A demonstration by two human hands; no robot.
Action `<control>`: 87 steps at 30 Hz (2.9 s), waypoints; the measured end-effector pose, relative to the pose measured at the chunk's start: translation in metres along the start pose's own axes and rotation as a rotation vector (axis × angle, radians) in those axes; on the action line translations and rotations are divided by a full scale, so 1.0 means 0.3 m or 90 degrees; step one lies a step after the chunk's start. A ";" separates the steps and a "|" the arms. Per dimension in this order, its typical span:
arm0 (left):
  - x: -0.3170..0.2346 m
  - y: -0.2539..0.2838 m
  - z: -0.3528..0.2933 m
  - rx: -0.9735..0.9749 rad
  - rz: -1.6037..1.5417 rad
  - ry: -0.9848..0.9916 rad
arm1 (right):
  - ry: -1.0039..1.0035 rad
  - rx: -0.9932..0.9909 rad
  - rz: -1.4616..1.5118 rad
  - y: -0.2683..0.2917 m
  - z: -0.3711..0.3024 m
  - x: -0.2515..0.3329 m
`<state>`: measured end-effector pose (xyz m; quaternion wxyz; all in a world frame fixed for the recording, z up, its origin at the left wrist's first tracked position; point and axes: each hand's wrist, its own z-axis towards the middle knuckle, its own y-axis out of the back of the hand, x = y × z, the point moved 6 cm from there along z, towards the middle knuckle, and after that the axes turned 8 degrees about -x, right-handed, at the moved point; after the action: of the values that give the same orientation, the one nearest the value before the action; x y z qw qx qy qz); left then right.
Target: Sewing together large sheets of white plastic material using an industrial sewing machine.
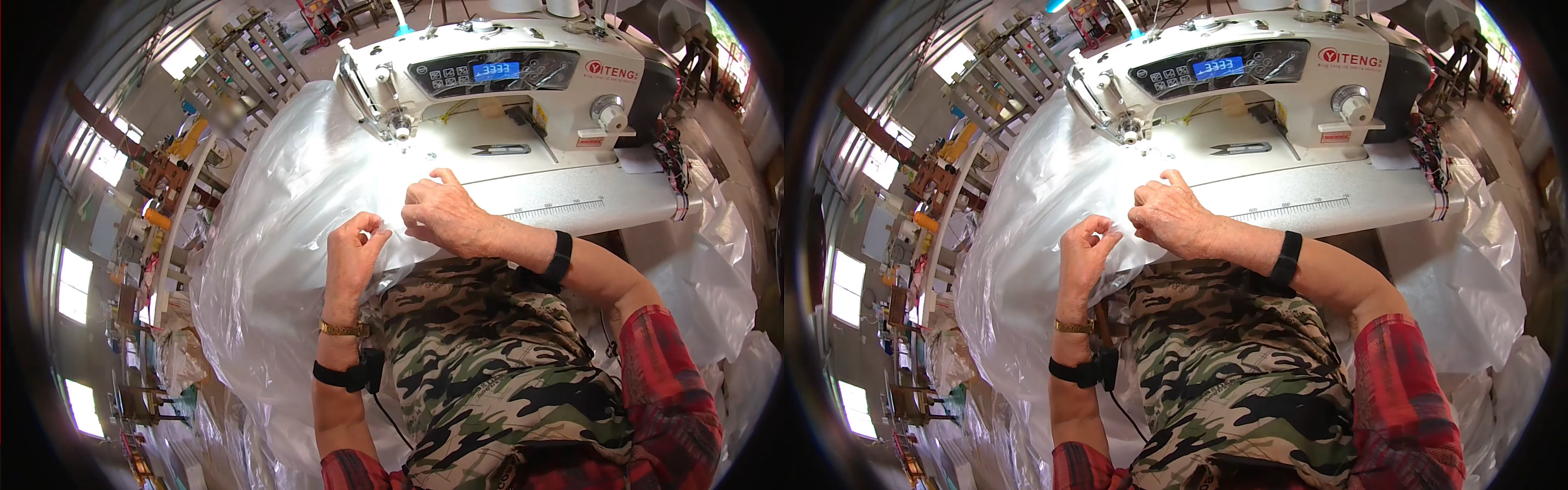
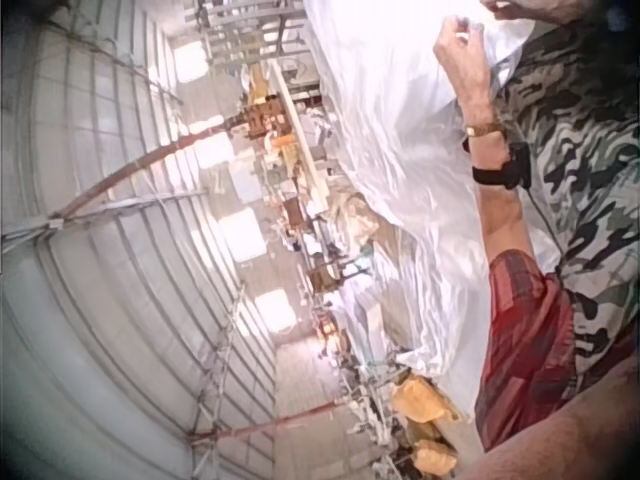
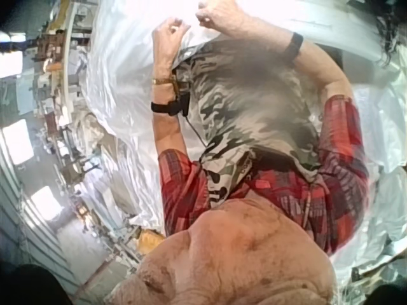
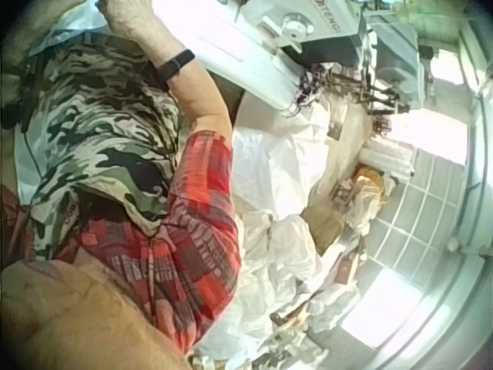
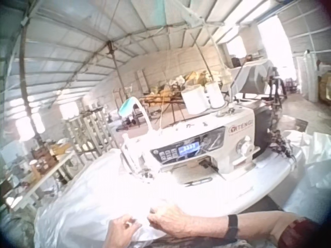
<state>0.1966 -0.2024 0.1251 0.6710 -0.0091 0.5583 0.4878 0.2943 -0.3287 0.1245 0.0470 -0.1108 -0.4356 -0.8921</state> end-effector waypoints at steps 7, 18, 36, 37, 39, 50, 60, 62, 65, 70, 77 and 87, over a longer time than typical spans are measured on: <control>-0.050 -0.019 -0.019 0.029 0.046 -0.095 | -0.056 -0.048 -0.035 0.010 -0.008 -0.018; -0.062 -0.070 -0.057 0.107 0.084 -0.196 | -0.110 -0.073 -0.075 -0.012 -0.044 -0.053; -0.059 -0.126 -0.079 0.098 0.110 -0.151 | -0.115 -0.118 -0.042 -0.024 -0.108 -0.057; -0.067 -0.132 -0.076 0.099 0.109 -0.151 | -0.115 -0.124 -0.035 -0.026 -0.112 -0.061; -0.077 -0.138 -0.074 0.103 0.150 -0.171 | -0.107 -0.136 -0.061 -0.032 -0.118 -0.067; -0.086 -0.172 -0.099 0.023 0.285 -0.365 | -0.159 -0.183 0.042 -0.009 -0.167 -0.059; -0.112 -0.183 -0.135 -0.019 0.316 -0.493 | -0.268 -0.053 -0.001 -0.032 -0.215 -0.037; -0.115 -0.187 -0.139 -0.019 0.306 -0.512 | -0.276 -0.062 0.046 -0.031 -0.217 -0.045; -0.110 -0.188 -0.147 -0.007 0.302 -0.539 | -0.274 -0.059 0.076 -0.032 -0.216 -0.045; -0.124 -0.189 -0.155 0.014 0.290 -0.555 | -0.258 -0.064 0.107 -0.033 -0.222 -0.050; -0.125 -0.193 -0.179 0.051 0.291 -0.549 | -0.231 -0.087 0.128 -0.020 -0.225 -0.036; -0.090 -0.194 -0.212 0.034 0.284 -0.552 | -0.100 -0.085 0.074 -0.006 -0.200 0.024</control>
<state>0.1910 -0.2855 0.0906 0.7207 0.3319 0.2279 0.5643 0.2776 -0.3745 0.0890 0.0568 -0.2081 -0.3705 -0.9034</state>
